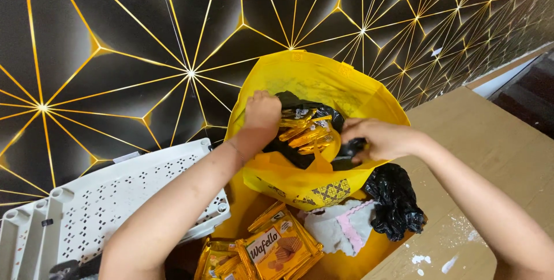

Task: Unpacking instant noodles and snacks from shopping bags onto a table.

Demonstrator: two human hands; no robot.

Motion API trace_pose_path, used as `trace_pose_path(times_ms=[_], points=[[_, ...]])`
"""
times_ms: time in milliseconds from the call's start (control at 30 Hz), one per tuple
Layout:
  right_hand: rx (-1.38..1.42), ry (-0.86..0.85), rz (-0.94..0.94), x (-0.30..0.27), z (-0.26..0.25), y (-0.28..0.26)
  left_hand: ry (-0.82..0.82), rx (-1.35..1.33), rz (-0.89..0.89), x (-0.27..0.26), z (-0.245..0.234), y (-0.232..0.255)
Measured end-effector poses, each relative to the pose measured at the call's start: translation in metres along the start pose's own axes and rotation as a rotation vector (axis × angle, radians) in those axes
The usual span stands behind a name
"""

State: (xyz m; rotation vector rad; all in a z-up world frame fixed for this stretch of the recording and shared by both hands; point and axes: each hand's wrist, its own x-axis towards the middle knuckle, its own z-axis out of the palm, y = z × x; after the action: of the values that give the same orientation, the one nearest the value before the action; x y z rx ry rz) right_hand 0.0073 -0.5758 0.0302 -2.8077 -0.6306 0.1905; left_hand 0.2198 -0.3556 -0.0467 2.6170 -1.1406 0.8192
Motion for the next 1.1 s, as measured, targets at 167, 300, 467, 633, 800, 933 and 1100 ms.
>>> trace_pose_path(times_ms=[167, 300, 467, 633, 800, 933, 1100], points=[[0.095, -0.041, 0.281, 0.005, -0.017, -0.013, -0.030, -0.680, -0.013, 0.015, -0.057, -0.009], [0.021, 0.167, 0.308, 0.006, -0.020, -0.023, -0.145, -0.915, -0.101, 0.030, -0.051, -0.014], [-0.054, 0.247, 0.391, 0.008, -0.015, -0.015, -0.139, -0.731, 0.018, 0.033, -0.076, -0.010], [-0.237, 0.187, 0.558, 0.012, 0.012, 0.030, -0.361, -0.288, 0.129, 0.017, -0.096, 0.001], [-0.292, 0.064, 0.806, 0.018, 0.001, 0.001, -0.814, -0.050, 0.095, 0.017, -0.033, -0.003], [-0.355, -0.006, 0.852, 0.027, -0.012, -0.011, -0.633, -0.089, 0.106, 0.026, 0.001, -0.015], [-0.231, 0.075, 0.826, 0.036, -0.021, -0.032, -0.426, -0.612, -0.159, 0.035, -0.056, -0.006]])
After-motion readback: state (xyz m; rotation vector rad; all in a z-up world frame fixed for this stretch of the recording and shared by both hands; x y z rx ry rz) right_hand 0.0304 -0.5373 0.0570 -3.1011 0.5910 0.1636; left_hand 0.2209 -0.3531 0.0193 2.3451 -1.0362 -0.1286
